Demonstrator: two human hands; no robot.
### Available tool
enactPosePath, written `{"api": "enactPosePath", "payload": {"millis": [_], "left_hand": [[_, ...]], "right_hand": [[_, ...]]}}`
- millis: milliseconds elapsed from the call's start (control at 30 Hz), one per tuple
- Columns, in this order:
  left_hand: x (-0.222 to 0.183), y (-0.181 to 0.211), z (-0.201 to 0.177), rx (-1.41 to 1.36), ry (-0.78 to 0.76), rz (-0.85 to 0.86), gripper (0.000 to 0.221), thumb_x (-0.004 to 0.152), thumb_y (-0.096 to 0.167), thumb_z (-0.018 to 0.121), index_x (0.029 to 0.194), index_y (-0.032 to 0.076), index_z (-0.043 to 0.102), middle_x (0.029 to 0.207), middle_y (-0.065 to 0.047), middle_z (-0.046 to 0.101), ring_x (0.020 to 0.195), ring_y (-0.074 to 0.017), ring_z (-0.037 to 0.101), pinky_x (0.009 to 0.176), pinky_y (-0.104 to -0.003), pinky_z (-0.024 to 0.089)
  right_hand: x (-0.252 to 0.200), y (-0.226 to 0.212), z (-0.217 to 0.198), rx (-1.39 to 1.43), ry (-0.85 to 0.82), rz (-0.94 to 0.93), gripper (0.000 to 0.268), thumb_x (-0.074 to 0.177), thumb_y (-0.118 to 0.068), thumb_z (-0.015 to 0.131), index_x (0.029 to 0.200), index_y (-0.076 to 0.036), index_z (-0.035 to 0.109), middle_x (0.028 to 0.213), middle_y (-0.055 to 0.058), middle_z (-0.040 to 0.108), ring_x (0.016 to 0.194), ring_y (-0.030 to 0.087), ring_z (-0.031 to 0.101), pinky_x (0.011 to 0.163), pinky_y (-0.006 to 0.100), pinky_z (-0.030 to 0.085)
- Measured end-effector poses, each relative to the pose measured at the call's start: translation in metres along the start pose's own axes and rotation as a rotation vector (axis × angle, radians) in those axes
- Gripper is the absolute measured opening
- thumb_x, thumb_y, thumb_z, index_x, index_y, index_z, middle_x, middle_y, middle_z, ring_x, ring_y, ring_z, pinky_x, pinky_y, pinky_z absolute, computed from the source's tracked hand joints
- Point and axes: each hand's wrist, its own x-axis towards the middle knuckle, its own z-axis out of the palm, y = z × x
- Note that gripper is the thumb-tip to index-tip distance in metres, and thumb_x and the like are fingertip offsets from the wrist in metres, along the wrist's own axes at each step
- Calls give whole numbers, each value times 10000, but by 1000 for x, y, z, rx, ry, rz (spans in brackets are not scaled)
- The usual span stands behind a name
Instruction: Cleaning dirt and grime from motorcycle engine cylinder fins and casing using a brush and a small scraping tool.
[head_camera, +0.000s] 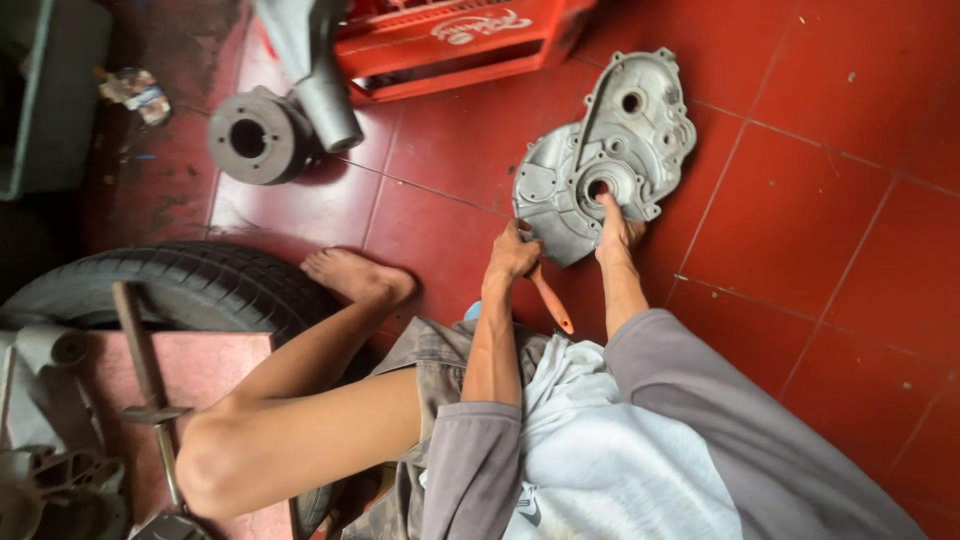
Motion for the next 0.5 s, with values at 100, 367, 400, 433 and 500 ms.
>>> {"api": "enactPosePath", "payload": {"millis": [100,367,400,433,500], "left_hand": [[-18,7,-23,-37,31,-11,567,734,298,693,1270,129,623,1238,-272,643,1221,-422,627,1060,-526,507],[1,3,-11,-111,27,67,570,731,303,702,1271,136,626,1238,-231,611,1244,-405,614,1067,-505,501],[4,2,-10,-126,27,86,576,728,294,702,1276,134,627,1260,-240,606,1261,-409,602,1079,-500,494],[-2,5,-15,-128,28,82,576,728,294,702,1276,134,627,1260,-240,606,1261,-409,602,1079,-500,494],[-8,21,-23,-221,11,63,701,741,279,681,1416,142,554,1308,-230,630,1267,-392,605,1053,-500,511]], "right_hand": [[28,26,-13,-52,-19,-66,795,567,-365,978,1213,-27,659,1121,135,715,1122,275,699,912,387,581],[54,13,-39,-263,-65,-175,761,541,-396,1007,1128,-42,677,1036,102,725,1038,263,728,829,389,599],[58,19,-40,-261,-78,-199,682,547,-375,998,1082,-48,729,976,85,739,976,250,746,762,377,607],[47,20,-41,-266,-79,-198,682,547,-375,998,1082,-48,729,976,85,739,976,250,746,762,377,607],[28,17,-44,-281,-74,-182,871,546,-429,998,1208,3,632,1110,189,719,1098,317,710,899,420,586]]}}
